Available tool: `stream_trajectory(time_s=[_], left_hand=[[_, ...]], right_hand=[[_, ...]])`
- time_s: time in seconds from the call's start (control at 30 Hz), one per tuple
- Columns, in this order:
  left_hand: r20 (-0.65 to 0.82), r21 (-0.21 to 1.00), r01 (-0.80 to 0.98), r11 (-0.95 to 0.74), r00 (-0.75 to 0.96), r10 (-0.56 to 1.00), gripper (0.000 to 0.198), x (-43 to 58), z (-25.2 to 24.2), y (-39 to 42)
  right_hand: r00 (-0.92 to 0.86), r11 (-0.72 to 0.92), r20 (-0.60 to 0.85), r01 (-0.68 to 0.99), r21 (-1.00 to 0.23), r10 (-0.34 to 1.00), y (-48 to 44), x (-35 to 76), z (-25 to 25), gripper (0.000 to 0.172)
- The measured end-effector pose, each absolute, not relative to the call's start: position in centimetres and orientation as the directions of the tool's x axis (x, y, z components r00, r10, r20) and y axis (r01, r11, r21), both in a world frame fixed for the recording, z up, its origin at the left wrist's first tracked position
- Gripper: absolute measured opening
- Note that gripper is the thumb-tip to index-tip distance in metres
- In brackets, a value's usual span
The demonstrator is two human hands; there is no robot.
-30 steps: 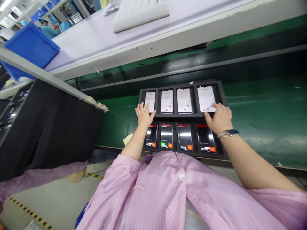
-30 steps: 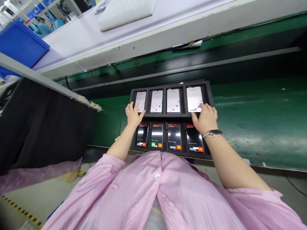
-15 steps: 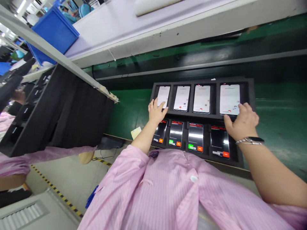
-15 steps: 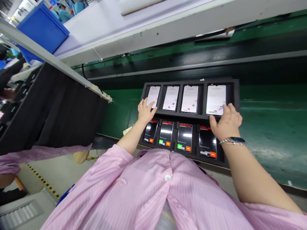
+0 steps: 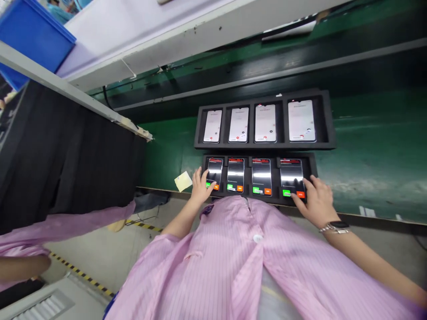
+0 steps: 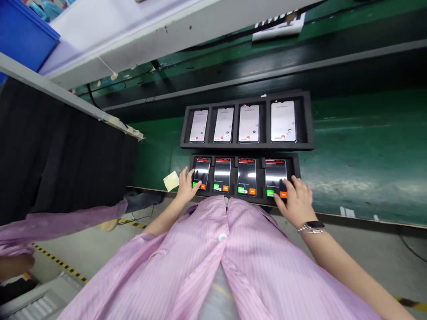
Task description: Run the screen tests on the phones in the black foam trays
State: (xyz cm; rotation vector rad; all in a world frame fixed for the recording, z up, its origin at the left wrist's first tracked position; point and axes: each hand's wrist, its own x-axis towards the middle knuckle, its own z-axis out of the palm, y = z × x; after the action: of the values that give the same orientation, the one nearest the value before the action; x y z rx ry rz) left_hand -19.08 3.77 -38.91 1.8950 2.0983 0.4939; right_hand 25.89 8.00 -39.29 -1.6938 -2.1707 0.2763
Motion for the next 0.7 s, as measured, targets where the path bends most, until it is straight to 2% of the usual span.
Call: stream_trajectory(time_s=[0.17,0.37,0.53,0.7], left_hand=[[-0.130,0.444,0.875,0.195,-0.152,0.980,0.064,-19.4,-40.9,-0.2],[-0.223,0.514,0.821,0.247,-0.151,0.963,0.077,-19.5,-41.7,-1.7],[-0.236,0.483,0.839,0.252,-0.152,0.960,0.076,-19.2,-41.2,-0.8],[-0.229,0.456,0.847,0.274,-0.187,0.955,0.079,-18.9,-40.1,0.2]], right_hand=[[-0.194,0.216,0.096,0.903,-0.370,0.976,4.9,26.2,-41.0,0.067],[-0.179,0.151,-0.038,0.909,-0.389,0.983,3.3,26.0,-41.4,0.087],[-0.139,0.134,0.022,0.877,-0.461,0.990,4.5,26.5,-42.0,0.080],[-0.180,0.165,0.011,0.877,-0.452,0.984,6.2,26.8,-42.2,0.089]])
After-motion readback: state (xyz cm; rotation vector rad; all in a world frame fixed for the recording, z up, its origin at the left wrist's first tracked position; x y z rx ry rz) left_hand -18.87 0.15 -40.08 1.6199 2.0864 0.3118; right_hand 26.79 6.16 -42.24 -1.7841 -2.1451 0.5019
